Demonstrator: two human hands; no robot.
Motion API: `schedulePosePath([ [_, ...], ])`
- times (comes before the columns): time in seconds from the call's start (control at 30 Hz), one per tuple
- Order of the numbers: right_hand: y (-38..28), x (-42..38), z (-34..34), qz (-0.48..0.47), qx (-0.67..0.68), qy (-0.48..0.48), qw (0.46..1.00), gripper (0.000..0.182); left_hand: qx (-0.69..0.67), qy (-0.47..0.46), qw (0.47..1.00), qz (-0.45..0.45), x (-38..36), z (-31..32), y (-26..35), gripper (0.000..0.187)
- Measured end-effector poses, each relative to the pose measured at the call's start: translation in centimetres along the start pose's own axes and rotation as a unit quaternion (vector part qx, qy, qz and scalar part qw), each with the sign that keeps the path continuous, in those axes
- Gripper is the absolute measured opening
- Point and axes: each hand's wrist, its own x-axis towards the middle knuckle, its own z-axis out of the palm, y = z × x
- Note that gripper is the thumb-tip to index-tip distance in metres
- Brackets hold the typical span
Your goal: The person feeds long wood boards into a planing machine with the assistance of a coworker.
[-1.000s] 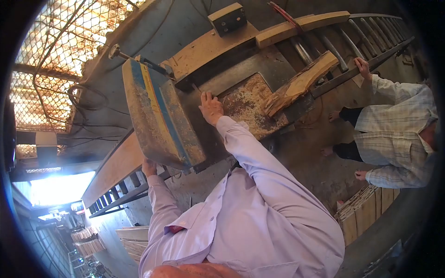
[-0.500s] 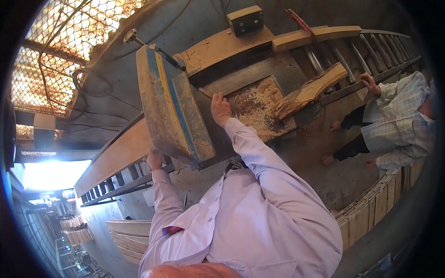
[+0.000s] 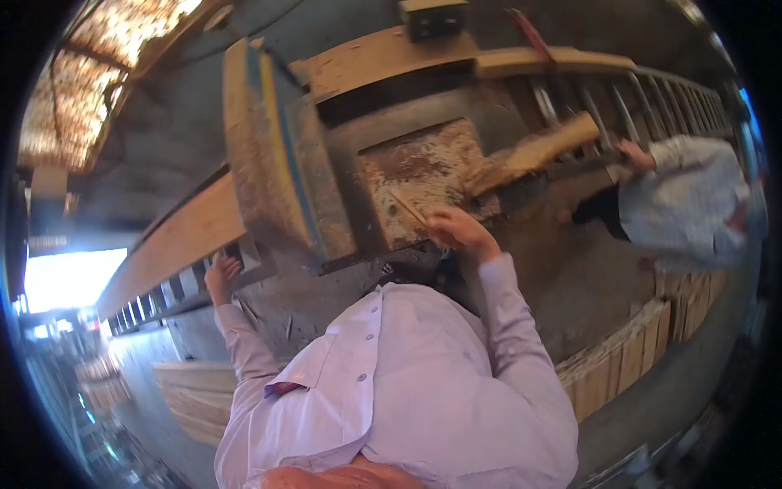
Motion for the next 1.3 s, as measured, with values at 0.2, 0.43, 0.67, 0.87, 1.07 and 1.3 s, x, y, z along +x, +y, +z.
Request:
schedulePosePath([
  [0.2,6.8,1.1,2.3,0.189,-0.073,-0.142,0.969,0.030,-0.149,-0.043,0.986,-0.068,-12.1,0.1,-12.0,0.040],
  [0.43,25.4,13.8,5.8,0.235,-0.289,-0.322,0.870,0.027,0.080,-0.005,0.954,-0.290,-22.6,-2.5,-26.4,0.037],
  [0.67,34.0,22.1,24.6,0.071,-0.280,-0.176,0.941,0.068,0.142,-0.036,0.941,-0.306,-28.7,-5.6,-30.1,0.034],
  [0.87,32.1,17.7,18.8,0.152,-0.347,-0.213,0.901,0.064,0.119,-0.011,0.939,-0.324,-27.0,-6.3,-30.8,0.036],
  [1.07,8.7,3.9,3.3,0.102,-0.236,-0.286,0.923,0.043,0.085,-0.006,0.953,-0.290,-24.2,-2.7,-32.6,0.035],
  [1.3,-2.8,-8.5,-19.3,-0.165,-0.586,0.459,0.647,0.031,0.481,-0.240,0.840,0.076,-22.4,6.3,-33.1,0.033],
])
